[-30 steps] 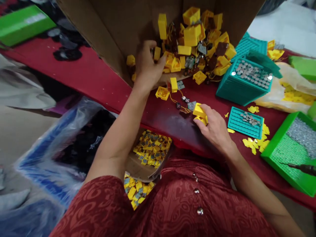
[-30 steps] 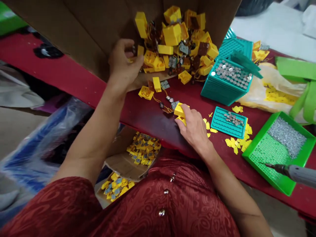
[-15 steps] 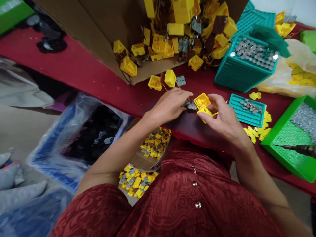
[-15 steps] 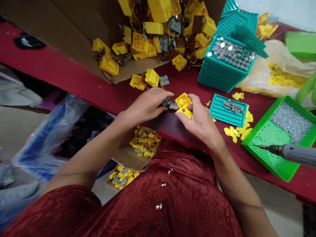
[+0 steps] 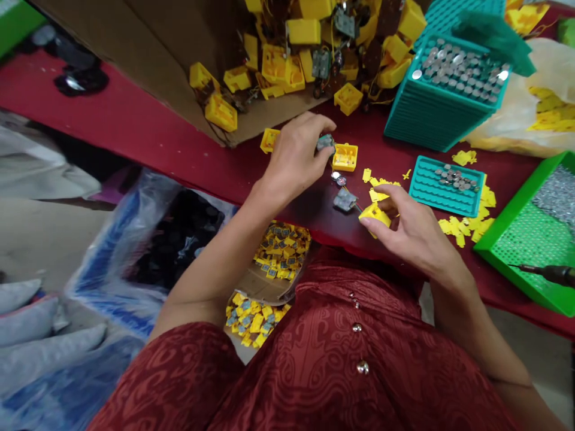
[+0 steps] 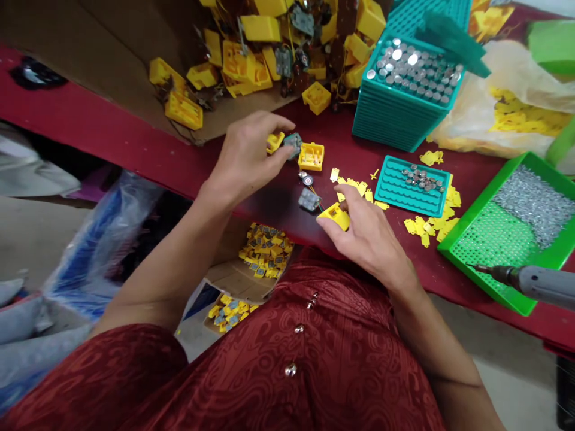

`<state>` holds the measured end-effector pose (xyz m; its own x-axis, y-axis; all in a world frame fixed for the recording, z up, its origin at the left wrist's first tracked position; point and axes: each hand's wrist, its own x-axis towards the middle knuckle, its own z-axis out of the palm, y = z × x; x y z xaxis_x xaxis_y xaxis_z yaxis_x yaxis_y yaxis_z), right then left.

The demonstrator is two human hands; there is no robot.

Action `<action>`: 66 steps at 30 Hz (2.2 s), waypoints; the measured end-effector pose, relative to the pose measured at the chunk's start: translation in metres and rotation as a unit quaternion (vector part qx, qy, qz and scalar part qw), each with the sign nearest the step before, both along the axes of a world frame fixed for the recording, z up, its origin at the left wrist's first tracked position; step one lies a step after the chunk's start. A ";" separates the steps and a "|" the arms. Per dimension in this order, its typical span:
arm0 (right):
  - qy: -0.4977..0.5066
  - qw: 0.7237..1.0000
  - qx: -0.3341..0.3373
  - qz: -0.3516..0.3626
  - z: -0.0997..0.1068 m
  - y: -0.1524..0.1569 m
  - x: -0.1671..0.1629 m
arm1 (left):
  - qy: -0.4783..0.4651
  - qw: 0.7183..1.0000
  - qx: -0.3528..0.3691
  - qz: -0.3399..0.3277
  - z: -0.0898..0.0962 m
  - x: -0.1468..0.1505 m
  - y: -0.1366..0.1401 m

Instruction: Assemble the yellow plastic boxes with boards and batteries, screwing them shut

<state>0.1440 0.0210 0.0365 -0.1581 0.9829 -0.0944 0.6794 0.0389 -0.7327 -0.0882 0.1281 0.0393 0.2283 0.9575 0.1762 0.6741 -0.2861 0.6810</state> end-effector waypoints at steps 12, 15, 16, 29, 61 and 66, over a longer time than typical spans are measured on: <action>0.124 0.983 0.039 0.132 0.003 -0.003 -0.034 | -0.479 0.760 -0.413 0.150 -0.015 -0.002 -0.155; 0.034 0.977 0.171 0.124 -0.008 0.031 -0.033 | -0.494 0.743 -0.418 0.170 -0.015 -0.007 -0.148; 0.003 0.972 0.186 0.141 -0.013 0.044 -0.035 | -0.495 0.743 -0.417 0.171 -0.015 -0.008 -0.145; -0.143 0.934 0.206 0.254 -0.045 0.075 -0.046 | -0.470 0.772 -0.394 0.165 -0.014 -0.019 -0.137; 0.004 0.995 0.082 0.049 -0.021 -0.012 0.029 | -0.506 0.664 -0.541 0.104 -0.006 0.031 -0.166; -0.028 0.992 0.099 0.073 -0.018 -0.009 0.034 | -0.506 0.625 -0.584 0.109 0.001 0.037 -0.160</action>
